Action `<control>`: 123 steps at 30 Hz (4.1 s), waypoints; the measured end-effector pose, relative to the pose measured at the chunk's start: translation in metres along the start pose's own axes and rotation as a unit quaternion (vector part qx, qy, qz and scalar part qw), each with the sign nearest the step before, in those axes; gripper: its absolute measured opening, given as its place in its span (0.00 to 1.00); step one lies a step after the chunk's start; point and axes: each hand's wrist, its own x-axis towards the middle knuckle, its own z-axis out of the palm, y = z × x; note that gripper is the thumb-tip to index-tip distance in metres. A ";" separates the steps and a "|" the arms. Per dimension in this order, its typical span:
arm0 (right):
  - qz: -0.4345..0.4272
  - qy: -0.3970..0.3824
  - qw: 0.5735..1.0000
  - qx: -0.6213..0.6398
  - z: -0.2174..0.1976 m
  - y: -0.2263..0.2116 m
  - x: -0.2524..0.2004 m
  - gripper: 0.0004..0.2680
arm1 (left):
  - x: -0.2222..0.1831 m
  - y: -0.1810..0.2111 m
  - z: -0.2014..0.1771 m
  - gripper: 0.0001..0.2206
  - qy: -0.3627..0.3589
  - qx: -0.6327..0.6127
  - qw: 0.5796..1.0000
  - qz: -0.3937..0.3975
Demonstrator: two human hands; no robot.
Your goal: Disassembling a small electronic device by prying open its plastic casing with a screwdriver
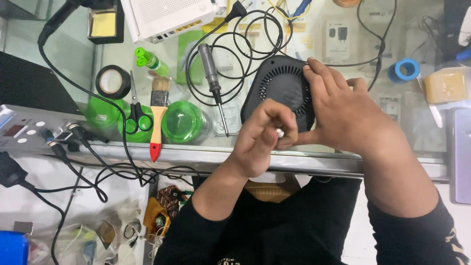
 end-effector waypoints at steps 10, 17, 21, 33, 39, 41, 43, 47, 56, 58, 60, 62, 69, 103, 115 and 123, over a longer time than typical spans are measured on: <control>0.007 0.006 1.000 -0.023 0.000 -0.001 -0.002 0.56 | -0.001 0.018 0.006 0.12 0.067 0.053 0.995 0.044; 0.000 0.032 0.999 -0.030 0.007 0.000 -0.001 0.56 | 0.002 0.013 0.003 0.19 0.052 0.061 0.996 -0.037; -0.038 0.069 0.996 -0.048 0.017 0.005 -0.002 0.52 | 0.022 0.058 0.007 0.17 -0.113 0.462 0.873 0.104; -0.012 0.076 0.997 -0.022 0.010 -0.007 -0.001 0.53 | 0.098 0.102 0.063 0.15 -0.472 0.735 0.246 -0.420; -0.013 0.110 0.992 -0.055 0.019 -0.004 0.001 0.54 | 0.124 0.095 0.070 0.13 -0.524 0.676 0.209 -0.473; -0.014 0.137 0.989 -0.056 0.025 -0.003 0.001 0.54 | 0.120 0.086 0.062 0.13 -0.513 0.694 0.219 -0.455; -0.014 0.164 0.985 -0.059 0.028 -0.002 0.001 0.55 | 0.117 0.082 0.062 0.12 -0.501 0.712 0.231 -0.435; -0.008 0.170 0.982 -0.077 0.027 -0.002 0.001 0.55 | 0.108 0.083 0.062 0.12 -0.517 0.717 0.254 -0.393; -0.002 0.149 0.987 -0.065 0.029 -0.003 0.002 0.53 | 0.068 0.074 0.037 0.09 -0.539 0.763 0.303 -0.190; -0.007 0.139 0.988 -0.062 0.028 -0.004 0.002 0.53 | 0.076 0.078 0.049 0.11 -0.519 0.752 0.329 -0.240; -0.004 0.119 0.991 -0.060 0.026 -0.004 0.003 0.54 | 0.091 0.082 0.070 0.16 -0.404 0.713 0.320 -0.476; -0.003 0.107 0.993 -0.050 0.023 -0.004 0.004 0.54 | 0.102 0.076 0.070 0.16 -0.442 0.704 0.280 -0.481; -0.006 0.174 0.981 -0.083 0.035 -0.003 0.001 0.53 | 0.102 0.067 0.067 0.16 -0.492 0.701 0.254 -0.450; 0.061 0.101 0.801 0.588 -0.046 -0.016 0.000 0.13 | -0.056 0.065 0.005 0.09 0.185 0.483 0.830 -0.208; -0.101 0.410 0.738 0.526 0.004 0.014 0.025 0.20 | 0.014 0.052 0.010 0.08 0.139 0.556 0.819 -0.018; -0.065 0.441 0.769 0.458 0.008 0.007 0.027 0.19 | 0.016 0.040 -0.001 0.08 0.165 0.584 0.795 0.014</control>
